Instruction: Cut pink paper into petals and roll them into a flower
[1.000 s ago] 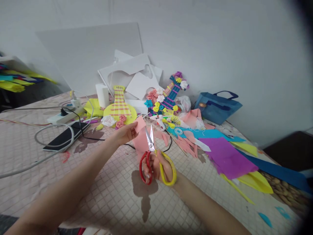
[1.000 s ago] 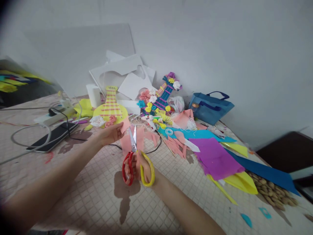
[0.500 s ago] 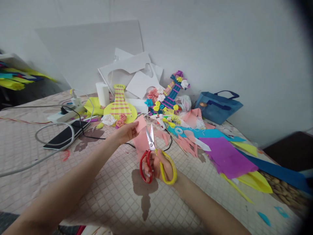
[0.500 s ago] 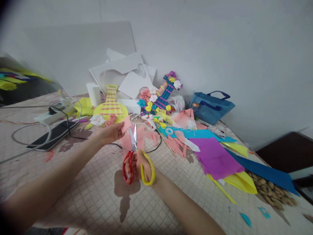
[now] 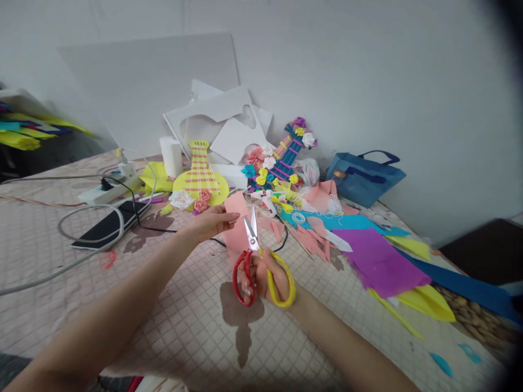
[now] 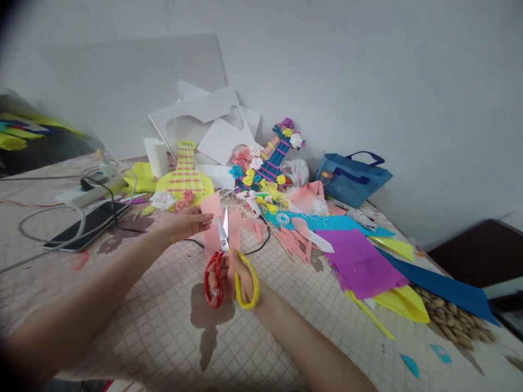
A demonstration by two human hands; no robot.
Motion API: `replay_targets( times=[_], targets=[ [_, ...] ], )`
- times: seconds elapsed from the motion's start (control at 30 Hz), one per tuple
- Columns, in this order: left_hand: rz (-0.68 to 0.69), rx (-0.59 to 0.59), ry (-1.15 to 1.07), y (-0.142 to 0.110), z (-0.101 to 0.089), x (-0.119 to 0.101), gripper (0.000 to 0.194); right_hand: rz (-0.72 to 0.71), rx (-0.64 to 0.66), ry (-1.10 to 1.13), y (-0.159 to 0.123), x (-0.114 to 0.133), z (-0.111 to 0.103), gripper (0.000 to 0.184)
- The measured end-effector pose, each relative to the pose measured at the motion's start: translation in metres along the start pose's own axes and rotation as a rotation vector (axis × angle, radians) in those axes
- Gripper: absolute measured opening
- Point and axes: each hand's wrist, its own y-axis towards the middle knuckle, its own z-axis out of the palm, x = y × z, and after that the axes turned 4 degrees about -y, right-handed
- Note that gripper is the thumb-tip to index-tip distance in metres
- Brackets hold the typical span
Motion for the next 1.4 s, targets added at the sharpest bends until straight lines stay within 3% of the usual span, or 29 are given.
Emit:
replay_targets(
  times=[0.33,0.57,0.93,1.4],
  targets=[
    [0.016,0.146,0.125,-0.0047,0.0009,-0.0058,0.017,0.027,0.067,0.155,0.0009,-0.0004,0.0006,0.066],
    [0.000,0.152,0.125,-0.0030,-0.0017,-0.0056,0.017,0.011,0.103,0.323,0.0005,-0.0018,-0.0020,0.068],
    [0.012,0.197,0.118,-0.0031,-0.0022,-0.0040,0.019,0.078,0.149,0.425,-0.0025,-0.0015,-0.0006,0.074],
    [0.043,0.221,0.088,-0.0007,-0.0058,0.0011,0.027,0.063,0.180,0.500,-0.0065,0.0044,0.0063,0.076]
  ],
)
